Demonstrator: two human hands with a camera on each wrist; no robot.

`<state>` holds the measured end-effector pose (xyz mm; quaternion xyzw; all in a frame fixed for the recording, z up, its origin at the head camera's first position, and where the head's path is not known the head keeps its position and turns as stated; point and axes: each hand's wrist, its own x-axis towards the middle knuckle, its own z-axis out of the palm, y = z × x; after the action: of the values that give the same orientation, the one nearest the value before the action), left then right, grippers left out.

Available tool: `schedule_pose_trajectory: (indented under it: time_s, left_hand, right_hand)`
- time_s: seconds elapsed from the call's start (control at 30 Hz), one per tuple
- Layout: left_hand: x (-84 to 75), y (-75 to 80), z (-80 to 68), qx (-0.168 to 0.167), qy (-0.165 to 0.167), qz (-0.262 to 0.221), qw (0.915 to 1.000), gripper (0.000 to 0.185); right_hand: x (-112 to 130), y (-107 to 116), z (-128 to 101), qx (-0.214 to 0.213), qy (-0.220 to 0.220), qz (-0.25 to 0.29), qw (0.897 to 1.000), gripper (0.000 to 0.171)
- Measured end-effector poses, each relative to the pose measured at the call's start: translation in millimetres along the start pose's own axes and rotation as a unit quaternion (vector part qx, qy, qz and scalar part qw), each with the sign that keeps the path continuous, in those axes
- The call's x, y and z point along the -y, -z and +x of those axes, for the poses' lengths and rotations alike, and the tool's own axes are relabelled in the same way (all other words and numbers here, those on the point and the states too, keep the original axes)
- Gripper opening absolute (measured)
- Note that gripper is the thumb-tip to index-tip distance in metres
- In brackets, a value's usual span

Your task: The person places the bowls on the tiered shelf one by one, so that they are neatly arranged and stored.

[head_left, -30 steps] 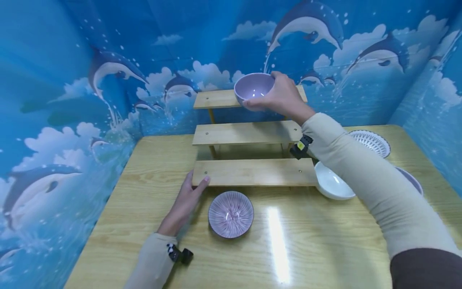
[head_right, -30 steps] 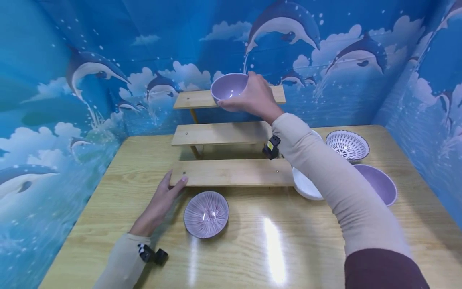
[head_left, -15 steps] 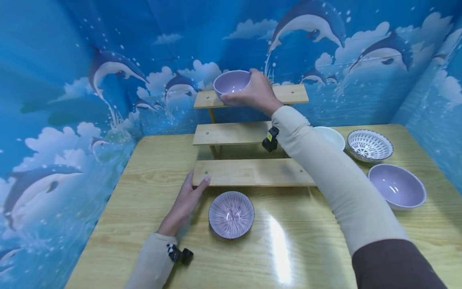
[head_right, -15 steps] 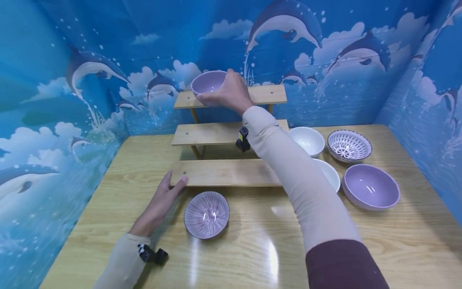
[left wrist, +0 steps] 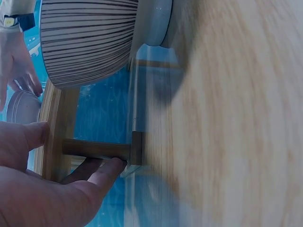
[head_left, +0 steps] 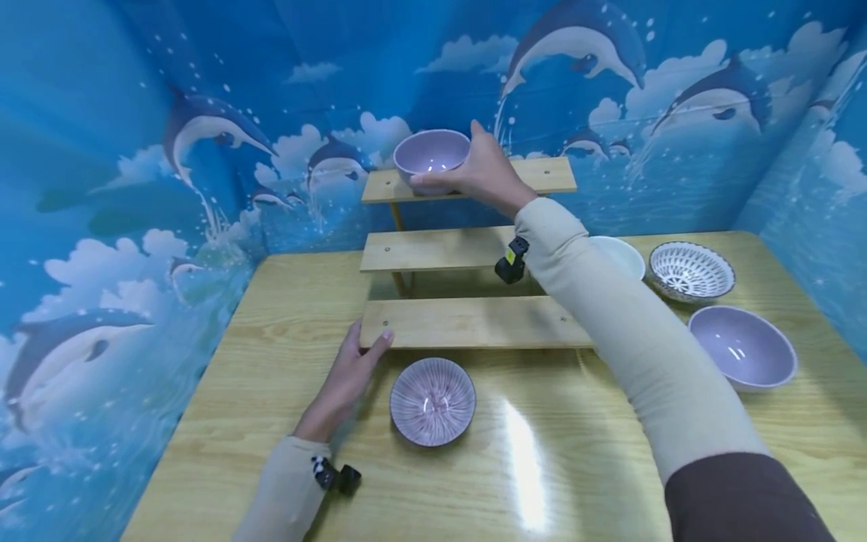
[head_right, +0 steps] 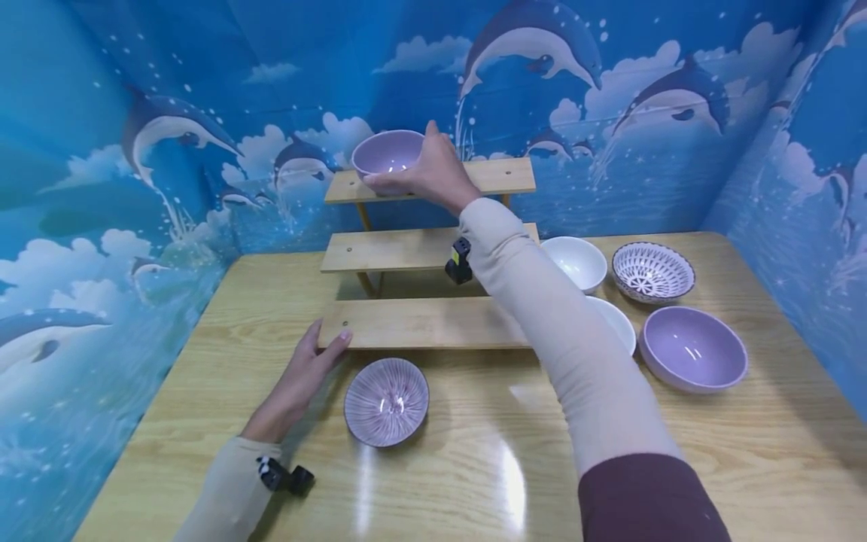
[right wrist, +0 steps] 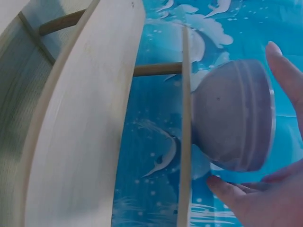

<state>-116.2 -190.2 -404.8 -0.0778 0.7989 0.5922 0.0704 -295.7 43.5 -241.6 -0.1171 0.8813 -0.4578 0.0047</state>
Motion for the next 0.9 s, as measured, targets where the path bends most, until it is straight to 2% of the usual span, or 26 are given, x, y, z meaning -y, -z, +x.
schedule_pose_trajectory:
  time_s: [0.13, 0.23, 0.4, 0.53, 0.7, 0.9]
  left_hand:
    - [0.8, 0.4, 0.6, 0.001, 0.002, 0.003, 1.0000, 0.078]
    - [1.2, 0.4, 0.9, 0.002, 0.002, 0.004, 1.0000, 0.078]
    - [1.6, 1.2, 1.5, 0.004, 0.001, 0.005, 1.0000, 0.078]
    - [1.0, 1.9, 1.1, 0.006, 0.006, 0.012, 0.9999, 0.079]
    - [-1.1, 2.0, -0.1, 0.004, 0.009, 0.022, 0.9997, 0.082]
    - [-0.5, 0.9, 0.0, 0.005, 0.008, 0.019, 0.9998, 0.081]
  right_hand:
    - [-3.5, 12.8, -14.9, -0.002, -0.004, -0.013, 1.000, 0.130]
    - [-8.5, 25.3, -32.9, 0.009, -0.004, 0.001, 1.000, 0.126]
    - [-24.5, 45.7, -75.5, 0.034, 0.013, 0.028, 0.999, 0.113]
    - [-44.3, 53.1, -115.6, 0.051, 0.019, 0.019, 0.998, 0.104]
    - [-67.4, 47.9, -166.5, 0.063, 0.039, 0.015, 0.997, 0.095]
    - [-88.9, 22.4, -213.0, 0.077, 0.114, 0.021, 0.990, 0.092]
